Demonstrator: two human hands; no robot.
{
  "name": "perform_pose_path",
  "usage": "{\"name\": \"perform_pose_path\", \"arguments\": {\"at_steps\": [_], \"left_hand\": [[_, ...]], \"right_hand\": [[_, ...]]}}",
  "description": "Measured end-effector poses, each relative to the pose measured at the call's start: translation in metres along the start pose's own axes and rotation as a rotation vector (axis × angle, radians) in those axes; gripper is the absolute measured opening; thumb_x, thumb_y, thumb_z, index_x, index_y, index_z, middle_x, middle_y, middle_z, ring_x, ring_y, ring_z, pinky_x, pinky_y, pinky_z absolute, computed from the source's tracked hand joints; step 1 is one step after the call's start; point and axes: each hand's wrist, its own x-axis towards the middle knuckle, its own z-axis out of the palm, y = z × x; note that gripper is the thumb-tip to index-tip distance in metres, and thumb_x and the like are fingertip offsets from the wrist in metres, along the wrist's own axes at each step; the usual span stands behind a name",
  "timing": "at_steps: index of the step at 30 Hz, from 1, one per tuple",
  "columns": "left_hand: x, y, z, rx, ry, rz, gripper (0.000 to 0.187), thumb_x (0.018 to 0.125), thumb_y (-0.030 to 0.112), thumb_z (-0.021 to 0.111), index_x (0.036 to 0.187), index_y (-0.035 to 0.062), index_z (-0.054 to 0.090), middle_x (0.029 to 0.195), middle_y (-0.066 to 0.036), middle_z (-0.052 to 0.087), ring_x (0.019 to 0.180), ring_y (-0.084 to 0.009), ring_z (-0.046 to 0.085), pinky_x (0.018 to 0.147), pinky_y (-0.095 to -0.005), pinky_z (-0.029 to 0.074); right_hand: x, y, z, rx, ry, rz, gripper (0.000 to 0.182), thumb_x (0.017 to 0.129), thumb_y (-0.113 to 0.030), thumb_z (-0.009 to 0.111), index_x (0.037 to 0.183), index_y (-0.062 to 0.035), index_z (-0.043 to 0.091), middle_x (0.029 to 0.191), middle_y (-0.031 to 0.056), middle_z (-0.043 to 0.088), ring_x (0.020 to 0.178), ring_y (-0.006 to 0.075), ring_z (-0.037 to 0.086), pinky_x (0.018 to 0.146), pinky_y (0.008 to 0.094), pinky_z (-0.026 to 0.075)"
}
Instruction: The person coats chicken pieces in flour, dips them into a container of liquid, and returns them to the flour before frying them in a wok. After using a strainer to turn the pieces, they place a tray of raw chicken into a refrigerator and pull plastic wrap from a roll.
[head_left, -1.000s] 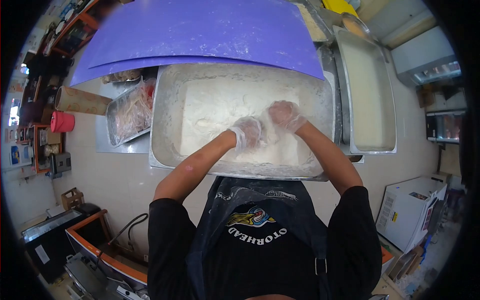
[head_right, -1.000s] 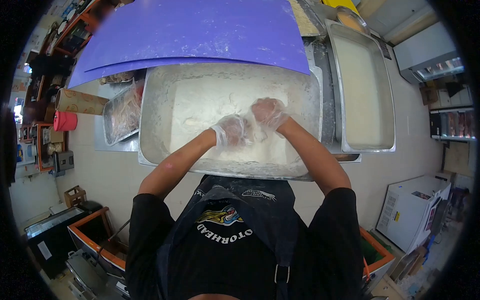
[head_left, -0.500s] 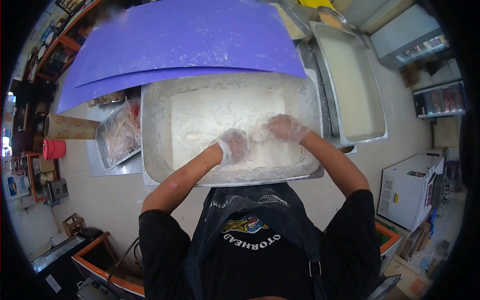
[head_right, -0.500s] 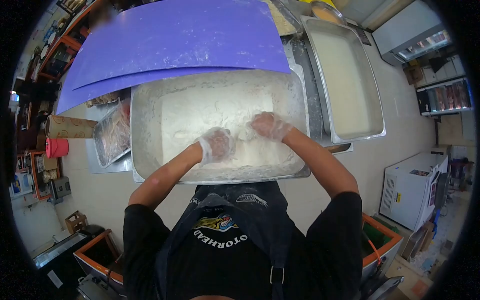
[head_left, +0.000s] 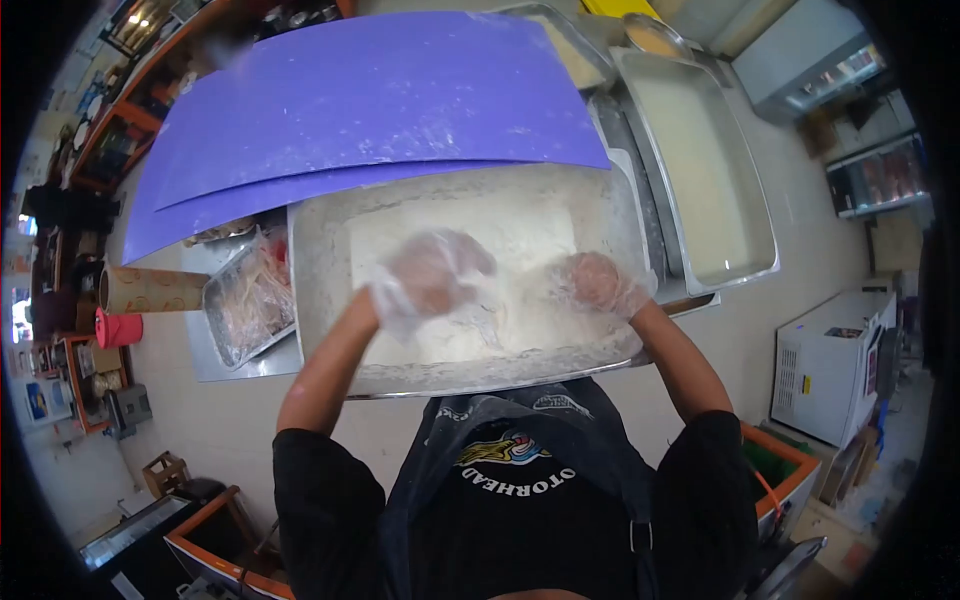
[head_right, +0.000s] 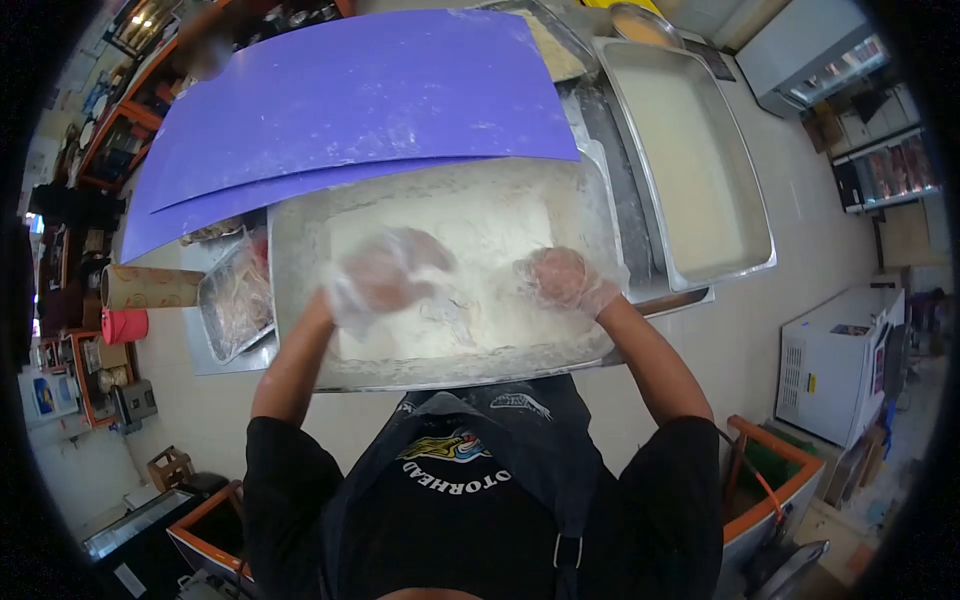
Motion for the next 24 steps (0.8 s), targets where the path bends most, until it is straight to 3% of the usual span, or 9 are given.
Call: {"name": "perform_pose_path", "arguments": {"at_steps": [1, 3, 8, 11, 14, 17, 20, 23, 24], "left_hand": [[0.001, -0.025, 0.035, -0.185, -0.005, 0.159, 0.015, 0.078, 0.020, 0.058, 0.086, 0.0071, 0.059, 0.094, -0.009, 0.060, 0.085, -0.0218, 0.059, 0.073, -0.0364, 0.050], [0.018, 0.012, 0.065, 0.699, -0.488, 0.068, 0.012, 0.081, 0.017, 0.049, 0.085, 0.0082, 0.057, 0.088, -0.008, 0.060, 0.078, -0.0235, 0.059, 0.064, -0.0399, 0.049], [0.007, -0.024, 0.127, 0.732, -0.517, 0.061, 0.012, 0.074, 0.012, 0.052, 0.082, 0.0096, 0.061, 0.077, -0.007, 0.062, 0.073, -0.0247, 0.061, 0.055, -0.0391, 0.047], [0.011, -0.026, 0.107, 0.698, -0.478, -0.026, 0.012, 0.072, 0.011, 0.053, 0.077, 0.0088, 0.063, 0.076, -0.008, 0.064, 0.072, -0.0267, 0.062, 0.056, -0.0390, 0.047], [0.011, -0.021, 0.085, 0.631, -0.616, -0.209, 0.013, 0.073, 0.013, 0.052, 0.075, 0.0065, 0.063, 0.074, -0.012, 0.063, 0.072, -0.0306, 0.061, 0.060, -0.0408, 0.047], [0.005, -0.032, 0.084, 0.474, -0.634, -0.247, 0.018, 0.075, 0.018, 0.050, 0.075, 0.0049, 0.062, 0.075, -0.017, 0.062, 0.073, -0.0339, 0.059, 0.064, -0.0419, 0.046], [0.003, -0.031, 0.082, 0.378, -0.637, -0.268, 0.023, 0.076, 0.023, 0.048, 0.075, 0.0040, 0.061, 0.076, -0.019, 0.061, 0.073, -0.0347, 0.059, 0.067, -0.0419, 0.045], [0.006, -0.024, 0.073, 0.409, -0.643, -0.305, 0.029, 0.080, 0.030, 0.048, 0.076, 0.0041, 0.061, 0.077, -0.019, 0.061, 0.074, -0.0336, 0.058, 0.068, -0.0410, 0.045], [0.006, -0.021, 0.071, 0.427, -0.641, -0.317, 0.031, 0.082, 0.032, 0.049, 0.076, 0.0042, 0.061, 0.077, -0.018, 0.061, 0.074, -0.0331, 0.058, 0.069, -0.0407, 0.045]], "right_hand": [[-0.002, -0.002, -0.005, 0.013, 0.081, -0.054, 0.015, 0.075, -0.020, 0.056, 0.081, -0.0069, 0.059, 0.069, 0.0134, 0.057, 0.064, 0.0302, 0.055, 0.059, 0.0401, 0.045], [0.001, -0.010, -0.021, 0.094, 0.096, -0.048, 0.018, 0.077, -0.023, 0.056, 0.083, -0.0062, 0.060, 0.070, 0.0133, 0.058, 0.063, 0.0300, 0.054, 0.060, 0.0399, 0.044], [0.008, -0.009, -0.023, -0.040, -0.085, 0.125, 0.019, 0.080, -0.023, 0.055, 0.084, -0.0049, 0.059, 0.068, 0.0118, 0.058, 0.069, 0.0305, 0.055, 0.061, 0.0398, 0.043], [0.004, -0.011, -0.025, 0.175, 0.198, -0.052, 0.019, 0.080, -0.022, 0.055, 0.087, -0.0055, 0.059, 0.069, 0.0118, 0.058, 0.068, 0.0307, 0.056, 0.059, 0.0393, 0.044], [-0.003, -0.015, -0.010, -0.064, -0.040, 0.143, 0.019, 0.080, -0.022, 0.054, 0.091, -0.0066, 0.057, 0.068, 0.0124, 0.056, 0.067, 0.0315, 0.056, 0.059, 0.0403, 0.043], [-0.007, -0.016, -0.014, 0.217, 0.263, -0.147, 0.014, 0.078, -0.018, 0.053, 0.080, -0.0039, 0.052, 0.064, 0.0134, 0.055, 0.058, 0.0320, 0.056, 0.056, 0.0410, 0.046], [-0.010, -0.034, -0.041, 0.094, -0.012, 0.193, 0.018, 0.079, -0.021, 0.054, 0.079, -0.0037, 0.051, 0.063, 0.0131, 0.054, 0.063, 0.0310, 0.057, 0.061, 0.0418, 0.045], [-0.025, -0.025, -0.103, 0.279, -0.075, 0.287, 0.014, 0.081, -0.020, 0.052, 0.086, -0.0073, 0.056, 0.068, 0.0105, 0.056, 0.060, 0.0287, 0.055, 0.057, 0.0376, 0.045], [-0.039, 0.003, -0.101, 0.143, 0.295, 0.015, 0.015, 0.081, -0.022, 0.054, 0.083, -0.0068, 0.055, 0.067, 0.0097, 0.057, 0.059, 0.0262, 0.055, 0.057, 0.0359, 0.046]]}}
